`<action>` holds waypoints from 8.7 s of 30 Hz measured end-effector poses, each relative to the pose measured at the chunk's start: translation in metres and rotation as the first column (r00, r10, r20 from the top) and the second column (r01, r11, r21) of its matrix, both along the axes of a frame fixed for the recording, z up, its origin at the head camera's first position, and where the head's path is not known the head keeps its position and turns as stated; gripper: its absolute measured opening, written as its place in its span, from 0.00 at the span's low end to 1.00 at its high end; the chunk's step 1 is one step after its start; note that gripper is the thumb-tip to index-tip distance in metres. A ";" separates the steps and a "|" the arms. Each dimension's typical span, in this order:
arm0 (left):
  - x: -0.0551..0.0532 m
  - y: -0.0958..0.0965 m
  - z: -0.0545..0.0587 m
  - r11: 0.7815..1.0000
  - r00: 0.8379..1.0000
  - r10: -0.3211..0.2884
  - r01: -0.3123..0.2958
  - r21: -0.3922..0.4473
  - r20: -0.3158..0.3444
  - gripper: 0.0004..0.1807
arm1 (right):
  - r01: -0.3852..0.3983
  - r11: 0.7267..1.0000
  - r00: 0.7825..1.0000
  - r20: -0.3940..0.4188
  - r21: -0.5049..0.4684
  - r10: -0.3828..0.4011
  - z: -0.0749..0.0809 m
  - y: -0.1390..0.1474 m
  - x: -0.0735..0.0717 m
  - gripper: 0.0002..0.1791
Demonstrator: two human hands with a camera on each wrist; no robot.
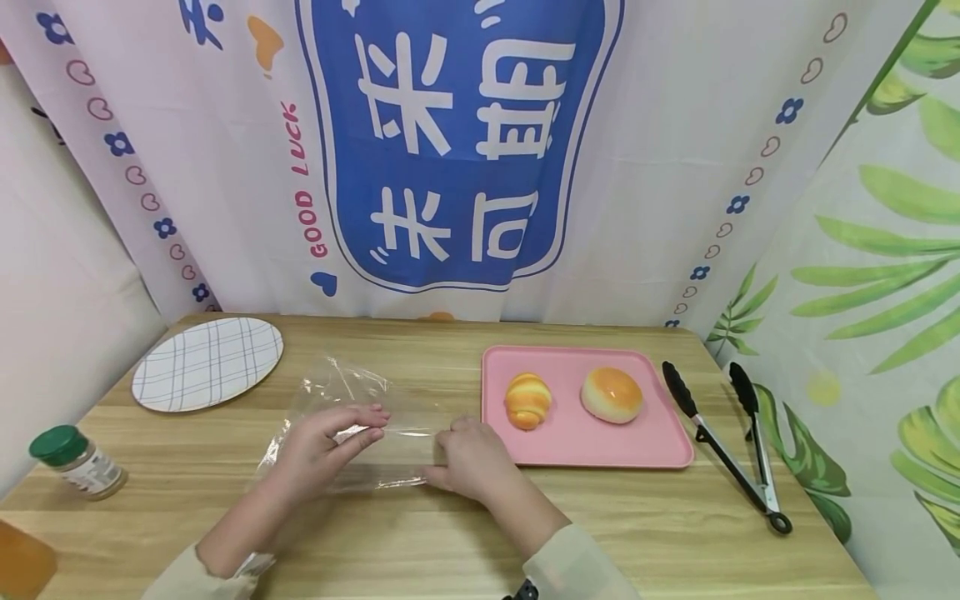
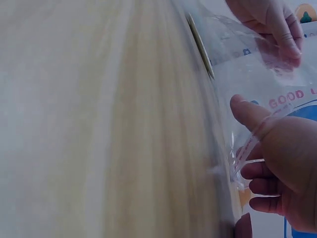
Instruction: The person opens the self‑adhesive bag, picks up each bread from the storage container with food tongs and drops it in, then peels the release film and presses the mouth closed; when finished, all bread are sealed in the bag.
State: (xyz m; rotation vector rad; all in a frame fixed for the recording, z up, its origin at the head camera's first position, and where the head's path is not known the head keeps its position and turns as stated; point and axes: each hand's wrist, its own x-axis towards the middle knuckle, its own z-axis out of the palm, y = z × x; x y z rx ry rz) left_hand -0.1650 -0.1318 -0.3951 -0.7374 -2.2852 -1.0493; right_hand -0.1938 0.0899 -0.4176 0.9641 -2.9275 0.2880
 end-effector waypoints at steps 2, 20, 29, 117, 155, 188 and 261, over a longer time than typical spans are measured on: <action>0.000 0.000 -0.004 0.999 0.997 0.028 -0.030 0.030 0.073 0.08 | 0.012 1.000 1.000 0.010 -0.013 -0.012 0.000 0.002 0.000 0.26; -0.008 0.000 -0.028 0.970 0.934 0.112 -0.178 0.168 0.340 0.07 | 0.348 0.879 0.928 -0.010 -0.325 -0.371 0.042 0.133 0.005 0.24; -0.012 -0.002 -0.024 0.965 0.942 0.130 -0.192 0.179 0.310 0.07 | 0.701 0.687 0.706 0.046 -0.192 -0.707 0.037 0.277 0.006 0.40; -0.004 0.006 -0.035 0.991 0.955 0.084 -0.110 0.077 0.283 0.09 | 0.177 0.982 0.981 0.092 -0.072 -0.171 0.074 0.171 0.031 0.41; 0.008 0.019 -0.022 0.979 0.955 -0.059 -0.001 0.203 0.290 0.08 | -0.008 0.999 0.999 0.052 -0.046 0.011 0.039 0.075 0.004 0.38; 0.010 0.023 -0.013 0.990 0.972 -0.063 0.032 0.140 0.226 0.08 | -0.023 0.987 0.994 0.099 -0.160 0.039 0.030 0.061 0.000 0.37; 0.002 0.023 -0.032 0.989 0.935 0.064 -0.106 0.101 0.349 0.07 | 0.048 0.995 0.993 0.112 -0.092 -0.037 0.034 0.070 0.002 0.41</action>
